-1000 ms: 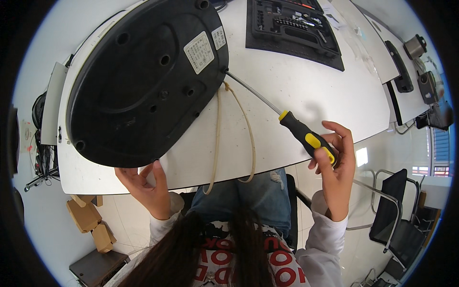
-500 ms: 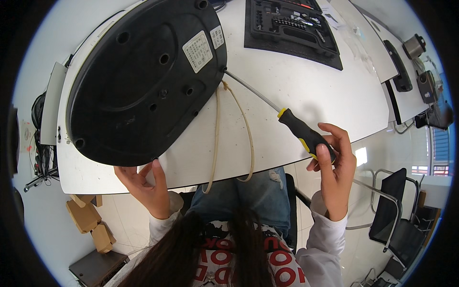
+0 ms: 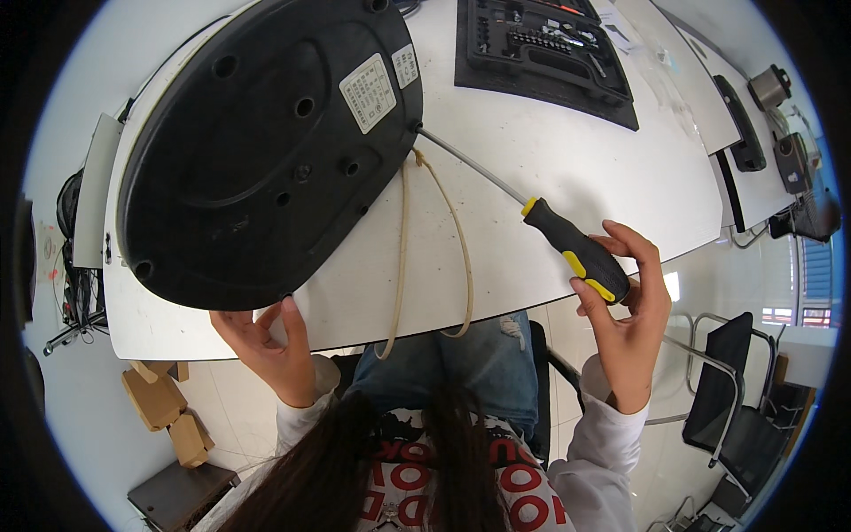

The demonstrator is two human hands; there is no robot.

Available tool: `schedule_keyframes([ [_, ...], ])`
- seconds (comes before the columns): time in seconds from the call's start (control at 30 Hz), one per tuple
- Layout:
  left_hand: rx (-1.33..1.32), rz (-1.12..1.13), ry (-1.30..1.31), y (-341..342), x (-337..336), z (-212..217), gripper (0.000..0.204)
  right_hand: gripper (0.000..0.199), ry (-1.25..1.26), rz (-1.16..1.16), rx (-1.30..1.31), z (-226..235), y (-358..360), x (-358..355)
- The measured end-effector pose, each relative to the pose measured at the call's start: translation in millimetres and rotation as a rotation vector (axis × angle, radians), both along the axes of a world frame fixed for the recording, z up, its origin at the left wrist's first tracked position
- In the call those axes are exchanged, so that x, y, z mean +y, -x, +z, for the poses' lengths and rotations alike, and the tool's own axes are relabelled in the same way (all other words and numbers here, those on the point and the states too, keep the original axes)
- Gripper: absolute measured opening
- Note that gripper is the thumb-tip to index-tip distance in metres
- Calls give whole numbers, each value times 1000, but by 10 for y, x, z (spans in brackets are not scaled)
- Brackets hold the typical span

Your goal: The person uses a screwdriver to tighten screws on the underside of a black plastic device base. They repeatedly pick up screws from the table, align them with screw holes, and turn the screwdriver to secure them. The device remains on the table throughout the process.

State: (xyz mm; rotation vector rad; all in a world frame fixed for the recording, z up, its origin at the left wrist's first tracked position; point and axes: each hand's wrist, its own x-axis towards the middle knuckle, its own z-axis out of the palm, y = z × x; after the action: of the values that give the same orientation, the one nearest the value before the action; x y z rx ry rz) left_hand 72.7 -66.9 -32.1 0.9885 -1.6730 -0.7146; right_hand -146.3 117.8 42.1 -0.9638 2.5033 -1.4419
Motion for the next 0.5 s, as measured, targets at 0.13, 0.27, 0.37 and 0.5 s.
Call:
schedule_keyframes([
  [0.13,4,-1,1,-6,-2,-14,75,44,16,-32,-91,65,-35,-21],
  [0.27,-2,-3,-3,-12,-5,-14,75,36,46,-37,-267,24,27,25],
  [0.37,-7,-2,-6,-13,1,-3,75,37,78,31,-433,5,91,34],
  [0.5,-1,-2,-15,1,5,13,75,49,157,35,-301,-32,50,-14],
])
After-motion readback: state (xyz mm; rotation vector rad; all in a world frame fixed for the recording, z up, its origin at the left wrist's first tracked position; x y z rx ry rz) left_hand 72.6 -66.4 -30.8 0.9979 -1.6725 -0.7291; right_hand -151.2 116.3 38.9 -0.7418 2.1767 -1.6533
